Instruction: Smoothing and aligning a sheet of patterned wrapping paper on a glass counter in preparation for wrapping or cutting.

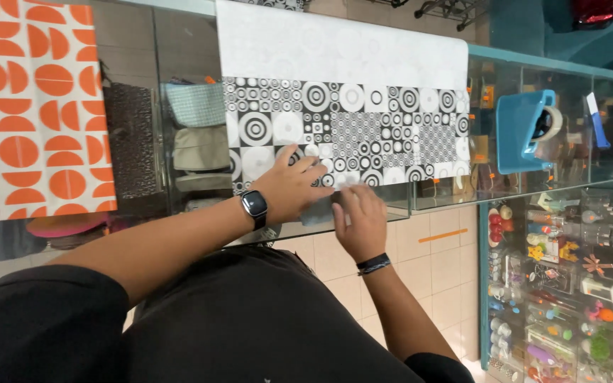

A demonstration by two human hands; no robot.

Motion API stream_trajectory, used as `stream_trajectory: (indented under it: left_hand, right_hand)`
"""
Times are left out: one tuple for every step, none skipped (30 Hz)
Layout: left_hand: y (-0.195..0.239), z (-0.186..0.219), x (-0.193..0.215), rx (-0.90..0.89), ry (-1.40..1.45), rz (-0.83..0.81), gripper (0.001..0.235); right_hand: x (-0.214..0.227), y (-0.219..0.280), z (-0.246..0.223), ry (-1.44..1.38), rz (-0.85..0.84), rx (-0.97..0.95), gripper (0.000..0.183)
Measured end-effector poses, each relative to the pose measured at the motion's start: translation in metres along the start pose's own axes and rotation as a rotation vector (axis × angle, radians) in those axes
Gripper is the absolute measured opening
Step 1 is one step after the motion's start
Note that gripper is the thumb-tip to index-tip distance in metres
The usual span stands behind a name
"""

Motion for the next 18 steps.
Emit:
stream_trajectory:
  left_hand:
    - [-0.005, 0.004, -0.002, 0.009, 0.004, 0.088, 0.038]
    - [-0.009, 0.008, -0.005, 0.018, 0.009, 0.176, 0.038]
    - [-0.010, 0.013, -0.004, -0.001, 0.009, 0.177, 0.038]
    - [-0.011, 0.017, -0.001, -0.001, 0.014, 0.193, 0.036]
    - [-0.011, 0.018, 0.002, 0.009, 0.012, 0.209, 0.036]
    - [-0.011, 0.021, 0.005, 0.001, 0.007, 0.211, 0.036]
    - [-0.010, 0.021, 0.007, 0.031, -0.025, 0.192, 0.038]
    - [-0.009, 0.021, 0.009, 0.062, -0.056, 0.174, 0.040]
    - [-0.009, 0.025, 0.012, 0.051, -0.067, 0.171, 0.040]
    - [-0.009, 0.026, 0.013, 0.074, -0.088, 0.137, 0.040]
    - [-0.008, 0.028, 0.014, 0.101, -0.108, 0.101, 0.041]
    - [-0.008, 0.033, 0.015, 0.096, -0.117, 0.095, 0.041]
    - [-0.005, 0.035, 0.017, 0.141, -0.153, 0.107, 0.039]
    - [-0.002, 0.038, 0.019, 0.185, -0.190, 0.118, 0.038]
    - [0.003, 0.042, 0.021, 0.182, -0.200, 0.120, 0.038]
    - [0.008, 0.043, 0.023, 0.225, -0.229, 0.120, 0.037]
    - [0.016, 0.044, 0.025, 0.277, -0.259, 0.120, 0.037]
    - [0.020, 0.041, 0.029, 0.281, -0.271, 0.121, 0.037]
  right_hand:
    - [0.000, -0.001, -0.004, -0.024, 0.031, 0.029, 0.037]
    - [0.000, -0.001, -0.007, -0.048, 0.063, 0.058, 0.034]
    - [0.001, 0.001, -0.003, -0.035, 0.067, 0.046, 0.034]
    - [0.003, 0.004, 0.001, -0.054, 0.089, 0.053, 0.036]
    - [0.002, 0.003, 0.005, -0.081, 0.115, 0.069, 0.039]
    - [0.005, 0.007, 0.015, -0.076, 0.122, 0.065, 0.039]
    - [0.007, 0.011, 0.024, -0.064, 0.135, 0.062, 0.039]
    - [0.009, 0.014, 0.034, -0.052, 0.148, 0.058, 0.041]
    - [0.008, 0.023, 0.051, -0.051, 0.160, 0.049, 0.041]
    - [0.007, 0.032, 0.067, -0.023, 0.159, 0.041, 0.043]
    - [0.006, 0.042, 0.083, 0.000, 0.154, 0.034, 0.046]
    - [0.005, 0.052, 0.103, -0.003, 0.163, 0.026, 0.046]
    - [0.002, 0.063, 0.120, 0.013, 0.141, 0.023, 0.047]
    - [-0.001, 0.074, 0.136, 0.028, 0.120, 0.021, 0.049]
    - [0.008, 0.078, 0.153, 0.028, 0.130, 0.019, 0.049]
    - [0.012, 0.083, 0.172, 0.012, 0.082, -0.016, 0.052]
    - [0.016, 0.087, 0.190, -0.009, 0.034, -0.044, 0.056]
    - [0.019, 0.091, 0.206, -0.015, 0.043, -0.041, 0.056]
Point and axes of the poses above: each hand's wrist, its own y-axis away from the middle knuckle, its own x-axis out of the back of the hand, z = x × y, the point moved 7 cm from there along -y, towards the middle knuckle, and after that the axes turned 15 degrees about x, right-handed, at the moved point
